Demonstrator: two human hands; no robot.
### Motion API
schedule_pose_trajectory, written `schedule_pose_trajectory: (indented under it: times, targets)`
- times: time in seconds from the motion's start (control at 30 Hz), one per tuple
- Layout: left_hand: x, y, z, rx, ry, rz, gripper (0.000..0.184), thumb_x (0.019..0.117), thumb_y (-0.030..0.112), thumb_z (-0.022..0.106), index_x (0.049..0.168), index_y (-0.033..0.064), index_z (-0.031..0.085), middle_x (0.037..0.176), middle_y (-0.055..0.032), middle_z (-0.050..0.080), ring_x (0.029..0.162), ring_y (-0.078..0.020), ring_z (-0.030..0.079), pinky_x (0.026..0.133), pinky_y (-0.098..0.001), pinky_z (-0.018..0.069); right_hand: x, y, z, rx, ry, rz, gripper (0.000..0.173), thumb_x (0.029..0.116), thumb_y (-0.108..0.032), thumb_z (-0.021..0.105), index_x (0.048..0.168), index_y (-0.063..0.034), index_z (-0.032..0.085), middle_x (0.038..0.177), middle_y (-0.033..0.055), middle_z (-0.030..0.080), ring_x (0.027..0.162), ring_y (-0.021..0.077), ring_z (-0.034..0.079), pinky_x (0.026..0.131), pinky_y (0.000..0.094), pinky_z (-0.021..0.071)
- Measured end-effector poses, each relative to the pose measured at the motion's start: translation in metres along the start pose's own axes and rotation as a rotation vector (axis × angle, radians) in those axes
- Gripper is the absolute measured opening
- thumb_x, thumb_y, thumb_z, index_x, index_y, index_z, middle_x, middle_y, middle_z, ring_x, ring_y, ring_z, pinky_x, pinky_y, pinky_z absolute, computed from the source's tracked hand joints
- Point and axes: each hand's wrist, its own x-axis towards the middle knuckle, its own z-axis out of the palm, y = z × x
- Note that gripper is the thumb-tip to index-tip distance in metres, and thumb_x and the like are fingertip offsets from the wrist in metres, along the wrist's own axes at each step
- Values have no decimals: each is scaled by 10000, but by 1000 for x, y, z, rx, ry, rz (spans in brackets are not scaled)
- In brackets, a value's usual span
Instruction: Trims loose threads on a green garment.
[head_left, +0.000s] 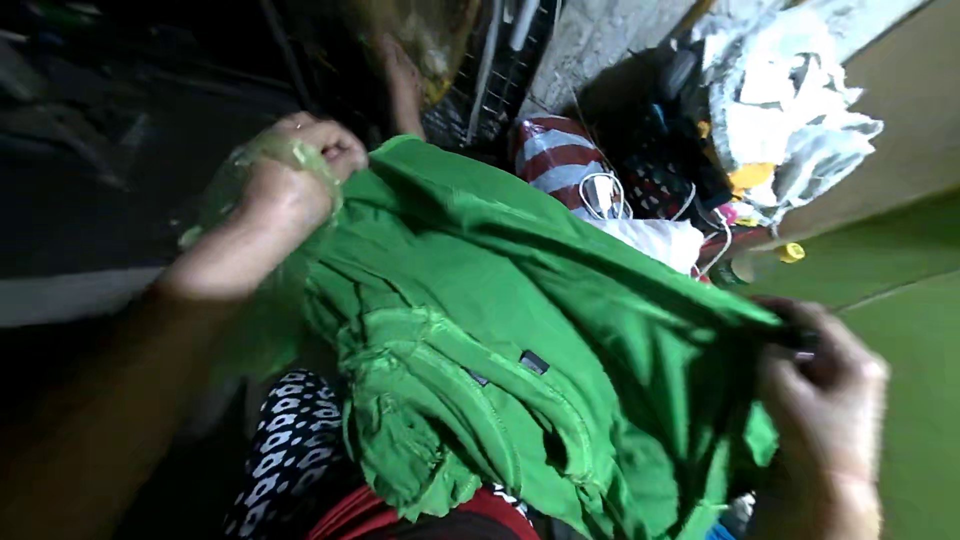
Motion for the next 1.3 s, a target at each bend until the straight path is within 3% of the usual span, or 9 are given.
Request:
schedule_pose_trajectory:
  times: [0.13,0.23,0.3,0.47,0.57,0.73,0.87,1.0,1.3]
  targets:
    - [24,22,6,-142,210,59,247,1045,143,537,1183,-30,648,1231,-249,556,1057,-258,611,939,-349,506,29,33,-7,-40,103,59,385,921,-62,511,1251,137,522,1089,154,611,918,48,573,805,220,499]
    - [37,14,35,-88,63,88,210,1005,97,593,1149,-25,685,1276,-317,556,1158,-385,599,1020,-482,477,36,46,39,-228,-260,229,376,992,-133,623,1263,124,581,1065,361,656,956,508,664,843,687,492]
    - [39,5,43,-91,-151,22,247,1024,133,610,1229,4,657,1319,-281,558,1206,-398,576,1045,-535,444,31,54,52,-258,-358,225,396,983,-223,618,1210,102,611,989,351,663,913,546,656,788,740,460]
    - [6,-12,3,-533,-115,101,697,928,262,737,1523,93,415,1430,-160,532,1255,-186,581,1013,-308,510,38,48,15,-85,-628,175,768,802,-651,681,1189,6,588,875,90,609,739,171,562,669,448,485]
    - [-34,-11,-11,-627,10,219,688,922,319,700,1492,45,428,1417,-91,541,1250,-94,573,991,-241,521,54,27,-4,-103,-579,-31,917,765,-782,647,1221,13,602,861,78,632,710,143,569,636,411,504]
    - [-92,23,9,-518,176,433,251,978,252,653,980,22,752,997,-9,662,803,34,594,701,-118,512,75,-69,3,45,-419,-336,339,985,-318,578,1222,-76,559,873,-10,592,665,43,552,561,269,495]
    - [-119,55,40,-253,30,357,377,834,381,791,1052,75,760,1023,-136,644,836,-195,636,704,-337,548,72,-120,82,508,-684,-221,157,969,-125,546,1116,-70,549,765,-67,551,545,-38,486,487,149,438]
    - [-130,31,42,-617,105,236,48,880,77,728,875,35,750,957,-9,648,806,27,612,708,-93,524,68,-95,125,764,-785,12,102,979,-188,566,1061,-127,563,722,-92,527,509,-31,446,467,138,403]
    - [-150,31,47,-545,178,227,326,885,207,656,1118,-14,600,1043,-73,653,893,-32,657,786,-195,572,54,-91,115,754,-760,-260,225,1035,-272,548,1168,-100,492,909,-95,586,700,-72,535,604,102,466]
